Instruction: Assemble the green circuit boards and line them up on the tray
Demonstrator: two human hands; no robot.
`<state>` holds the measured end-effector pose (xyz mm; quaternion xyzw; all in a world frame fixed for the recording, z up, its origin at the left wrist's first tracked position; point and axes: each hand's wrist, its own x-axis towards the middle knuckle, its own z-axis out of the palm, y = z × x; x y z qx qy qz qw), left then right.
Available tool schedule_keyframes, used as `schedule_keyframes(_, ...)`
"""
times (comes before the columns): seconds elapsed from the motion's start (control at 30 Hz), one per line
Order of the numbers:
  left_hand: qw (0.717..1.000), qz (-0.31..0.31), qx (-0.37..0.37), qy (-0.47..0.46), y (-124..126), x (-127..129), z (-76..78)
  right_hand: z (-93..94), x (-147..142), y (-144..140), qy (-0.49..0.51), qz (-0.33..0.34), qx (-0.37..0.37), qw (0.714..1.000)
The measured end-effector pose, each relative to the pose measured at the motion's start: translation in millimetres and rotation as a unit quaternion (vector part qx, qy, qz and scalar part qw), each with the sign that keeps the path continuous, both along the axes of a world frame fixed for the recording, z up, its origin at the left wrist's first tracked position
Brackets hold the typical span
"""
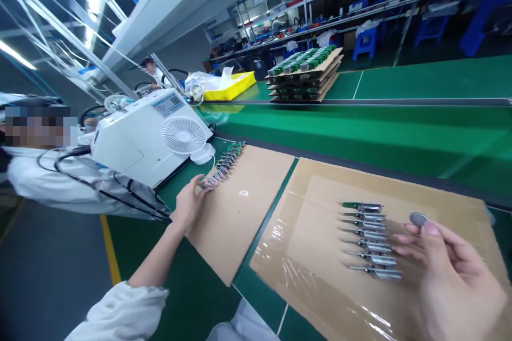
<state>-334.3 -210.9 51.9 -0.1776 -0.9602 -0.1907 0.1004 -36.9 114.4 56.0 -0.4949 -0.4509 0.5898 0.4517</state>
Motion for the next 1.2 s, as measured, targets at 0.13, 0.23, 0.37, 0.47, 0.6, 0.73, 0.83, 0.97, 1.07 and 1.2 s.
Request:
schedule_keyframes(0.13, 0.997, -0.030, 0.060, -0.024, -1.5, -3.9, 6.6, -0.7, 0.4, 1.2, 0.004, -0.004, 0.000, 1.000)
schedule_keyframes(0.23, 0.989, -0.050, 0.126, -0.054, -0.5, 1.0, 15.2, 2.9, 1.3, 1.4, 0.005, 0.001, -0.008, 1.000)
schedule_keyframes(0.37, 0.962, -0.044, 0.251, -0.102, 19.9, 25.8, 21.1, 1.7, 1.0, 3.4, 0.033, 0.011, 0.006, 0.999)
schedule_keyframes(0.47, 0.850, -0.056, 0.418, -0.315, 54.6, 52.5, 26.9, -2.6, -1.8, 5.1, 0.071, 0.023, 0.018, 0.997)
schedule_keyframes(0.6, 0.593, -0.039, 0.530, -0.605, 114.6, 86.0, 39.7, -4.9, -6.2, 6.8, 0.104, 0.043, 0.006, 0.994)
schedule_keyframes(0.73, 0.531, -0.115, 0.484, -0.686, 171.6, 116.2, 45.4, -3.8, -7.9, 7.4, 0.108, 0.052, 0.013, 0.993)
schedule_keyframes(0.83, 0.529, -0.201, 0.439, -0.698, 206.6, 137.4, 40.8, -2.8, -8.4, 5.8, 0.091, 0.078, 0.026, 0.992)
schedule_keyframes(0.97, 0.499, -0.247, 0.428, -0.712, 235.4, 157.2, 28.2, -0.9, -9.0, 0.0, 0.039, 0.120, 0.051, 0.991)
schedule_keyframes(1.07, 0.458, -0.225, 0.441, -0.739, 241.3, 164.6, 19.9, -0.3, -8.1, -5.7, 0.001, 0.156, 0.082, 0.984)
schedule_keyframes(1.2, 0.390, -0.191, 0.459, -0.775, 239.6, 169.1, 16.4, -1.3, -5.6, -10.6, -0.069, 0.191, 0.175, 0.963)
